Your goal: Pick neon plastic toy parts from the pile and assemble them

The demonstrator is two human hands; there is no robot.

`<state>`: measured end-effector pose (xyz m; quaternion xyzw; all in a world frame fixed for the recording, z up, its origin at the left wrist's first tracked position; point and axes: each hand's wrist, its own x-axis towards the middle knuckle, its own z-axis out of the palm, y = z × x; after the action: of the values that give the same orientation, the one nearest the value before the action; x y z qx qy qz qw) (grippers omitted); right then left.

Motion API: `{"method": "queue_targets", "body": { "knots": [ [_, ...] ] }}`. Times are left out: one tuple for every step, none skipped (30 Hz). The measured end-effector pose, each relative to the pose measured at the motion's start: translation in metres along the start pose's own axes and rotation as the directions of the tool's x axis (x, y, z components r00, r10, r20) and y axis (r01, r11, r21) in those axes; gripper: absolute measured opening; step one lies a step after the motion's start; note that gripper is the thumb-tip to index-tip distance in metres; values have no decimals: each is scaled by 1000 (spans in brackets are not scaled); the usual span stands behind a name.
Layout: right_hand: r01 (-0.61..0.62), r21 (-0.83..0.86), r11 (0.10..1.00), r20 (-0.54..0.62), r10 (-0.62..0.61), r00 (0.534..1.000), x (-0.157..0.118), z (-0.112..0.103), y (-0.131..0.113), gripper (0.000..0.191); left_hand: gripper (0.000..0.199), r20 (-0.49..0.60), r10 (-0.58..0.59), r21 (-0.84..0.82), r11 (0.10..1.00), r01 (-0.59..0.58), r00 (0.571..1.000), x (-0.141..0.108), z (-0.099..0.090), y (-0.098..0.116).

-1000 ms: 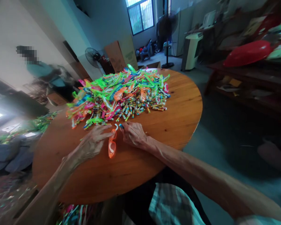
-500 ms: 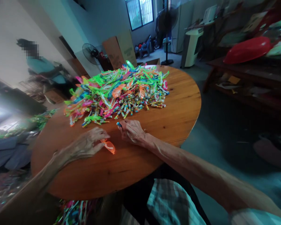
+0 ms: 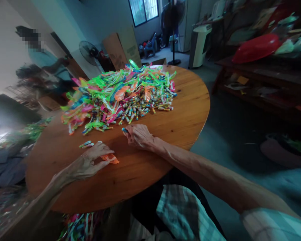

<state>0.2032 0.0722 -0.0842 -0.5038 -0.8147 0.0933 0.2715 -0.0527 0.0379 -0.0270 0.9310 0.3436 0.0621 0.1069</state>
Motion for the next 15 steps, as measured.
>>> {"method": "queue_targets", "body": {
  "knots": [
    [2,8,1000,-4,-2,1000,0,0,0,32,17,-5,9,-3,1000,-9,1000,-3,1,0],
    [7,15,1000,-12,-7,1000,0,1,1,31,15,-11,14,1,1000,-14,1000,-5,3,1],
    [13,20,1000,-22,-13,1000,0,1,1,30,12,-20,18,11,1000,-18,1000,-7,5,1],
    [21,25,999,-30,-20,999,0,2,2,29,10,-31,21,27,999,-20,999,-8,7,2],
    [29,29,999,-35,-28,999,0,2,2,28,9,-45,27,50,998,-25,999,-10,9,4],
    [37,31,999,-38,-36,999,0,2,2,28,9,-57,36,80,996,-32,998,-11,11,6],
    [41,31,999,-40,-40,998,0,2,2,28,9,-71,43,119,992,-34,997,-13,13,9],
    [44,32,999,-38,-43,998,0,2,2,29,10,-86,44,163,986,-29,995,-15,15,12],
    [50,36,998,-32,-49,998,-1,2,1,30,11,-106,41,210,978,-18,994,-17,17,16],
    [62,44,997,-21,-62,998,-3,1,1,31,13,-128,37,249,968,-4,991,-18,20,20],
    [84,59,995,-5,-84,996,-5,-1,0,31,14,-151,33,277,961,10,988,-19,22,24],
    [115,77,990,15,-116,993,-8,-2,-1,30,15,-168,27,291,956,23,985,-20,25,28],
    [151,92,984,36,-155,987,-11,-4,-1,27,14,-183,21,293,956,34,983,-20,27,31],
    [191,98,977,56,-197,979,-15,-6,-2,24,12,-195,16,288,957,41,981,-19,30,33],
    [230,92,969,75,-237,969,-20,-8,-2,23,12,-208,16,282,958,44,978,-18,32,35]
  ]
}}
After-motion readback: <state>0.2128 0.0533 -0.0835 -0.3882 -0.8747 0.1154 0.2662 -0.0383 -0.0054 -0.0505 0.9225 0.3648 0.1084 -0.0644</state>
